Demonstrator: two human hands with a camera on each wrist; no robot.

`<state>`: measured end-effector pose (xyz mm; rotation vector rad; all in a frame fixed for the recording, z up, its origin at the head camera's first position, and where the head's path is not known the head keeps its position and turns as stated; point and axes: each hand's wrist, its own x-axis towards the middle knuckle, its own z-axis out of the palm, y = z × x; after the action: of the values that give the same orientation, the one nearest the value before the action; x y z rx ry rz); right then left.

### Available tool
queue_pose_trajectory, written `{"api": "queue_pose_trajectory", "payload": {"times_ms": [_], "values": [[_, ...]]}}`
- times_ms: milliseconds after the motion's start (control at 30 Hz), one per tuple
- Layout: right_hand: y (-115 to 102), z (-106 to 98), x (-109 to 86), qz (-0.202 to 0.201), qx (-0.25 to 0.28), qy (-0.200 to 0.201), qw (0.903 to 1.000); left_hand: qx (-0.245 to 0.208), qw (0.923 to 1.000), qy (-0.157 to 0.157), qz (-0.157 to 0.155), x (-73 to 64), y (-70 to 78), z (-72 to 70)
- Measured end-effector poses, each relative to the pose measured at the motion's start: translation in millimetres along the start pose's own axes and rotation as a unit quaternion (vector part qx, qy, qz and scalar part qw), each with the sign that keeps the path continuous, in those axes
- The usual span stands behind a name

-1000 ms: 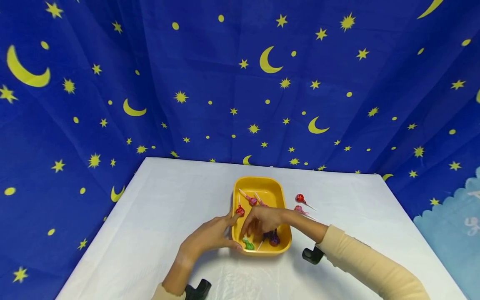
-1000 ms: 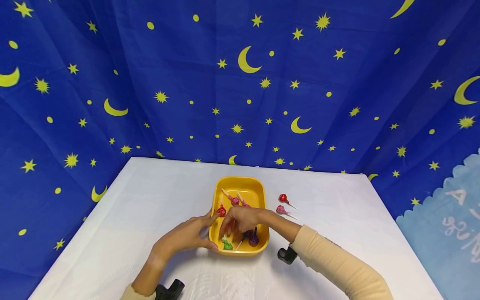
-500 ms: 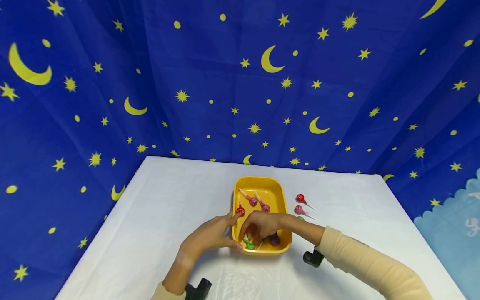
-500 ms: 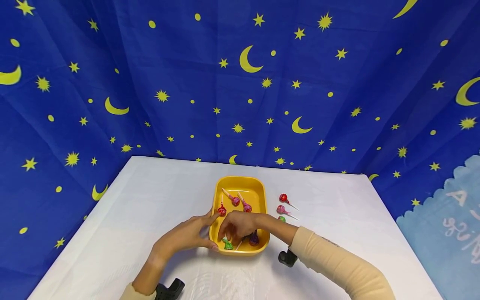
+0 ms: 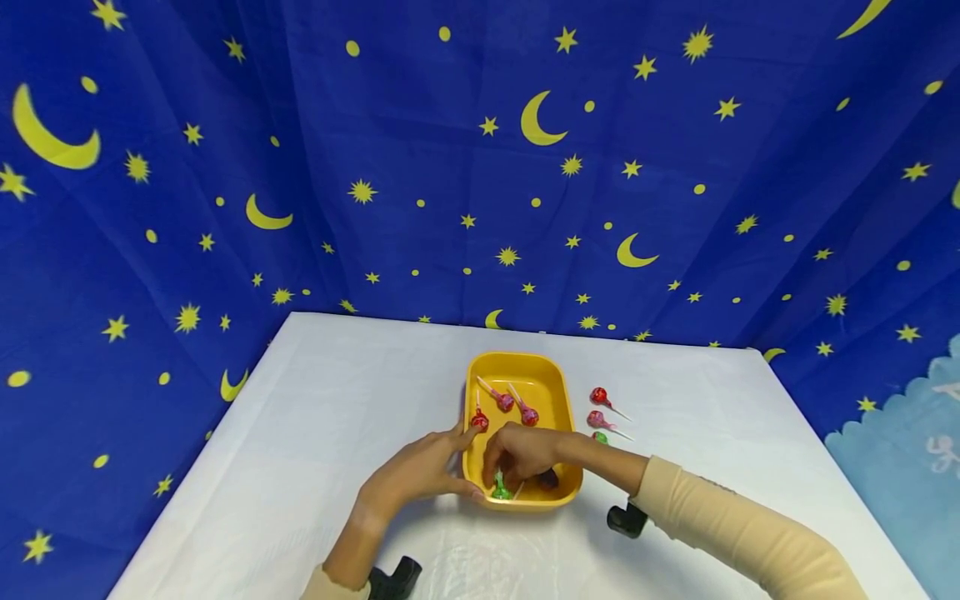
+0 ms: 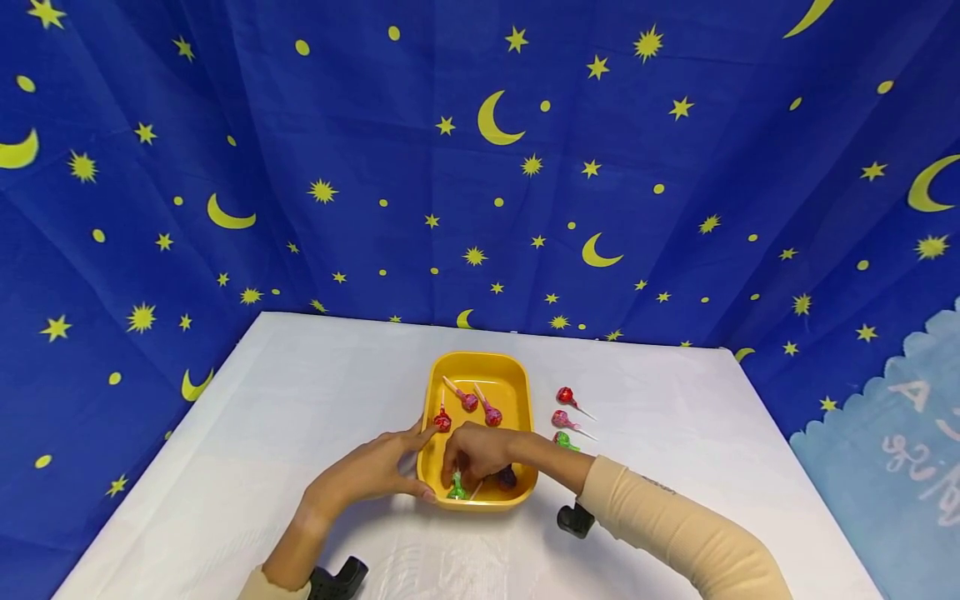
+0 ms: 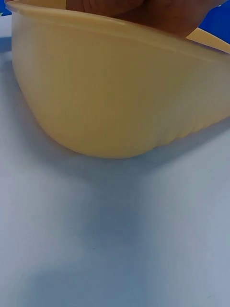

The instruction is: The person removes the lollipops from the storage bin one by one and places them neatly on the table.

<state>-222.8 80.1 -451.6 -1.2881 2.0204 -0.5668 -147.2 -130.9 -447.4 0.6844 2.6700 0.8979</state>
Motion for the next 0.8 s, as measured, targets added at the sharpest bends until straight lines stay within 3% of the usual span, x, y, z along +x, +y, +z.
{"api": "queue_pose_trajectory", "payload": {"times_ms": [167, 433, 800], "values": [[0.3, -1.1, -1.1, -0.004, 0.006, 0.018, 0.9998, -0.002, 1.0, 0.001, 0.001, 0.0, -0.1, 0.2], [-0.5, 1.6, -0.3, 0.006, -0.011, 0.016, 0.9998, -0.01, 0.9999, -0.007, -0.002, 0.1, -0.6, 0.4], [-5.6, 2.1, 2.2, -0.012, 0.018, -0.032, 0.9993, -0.006, 1.0, -0.002, -0.001, -0.6, -0.8, 0.4]]}}
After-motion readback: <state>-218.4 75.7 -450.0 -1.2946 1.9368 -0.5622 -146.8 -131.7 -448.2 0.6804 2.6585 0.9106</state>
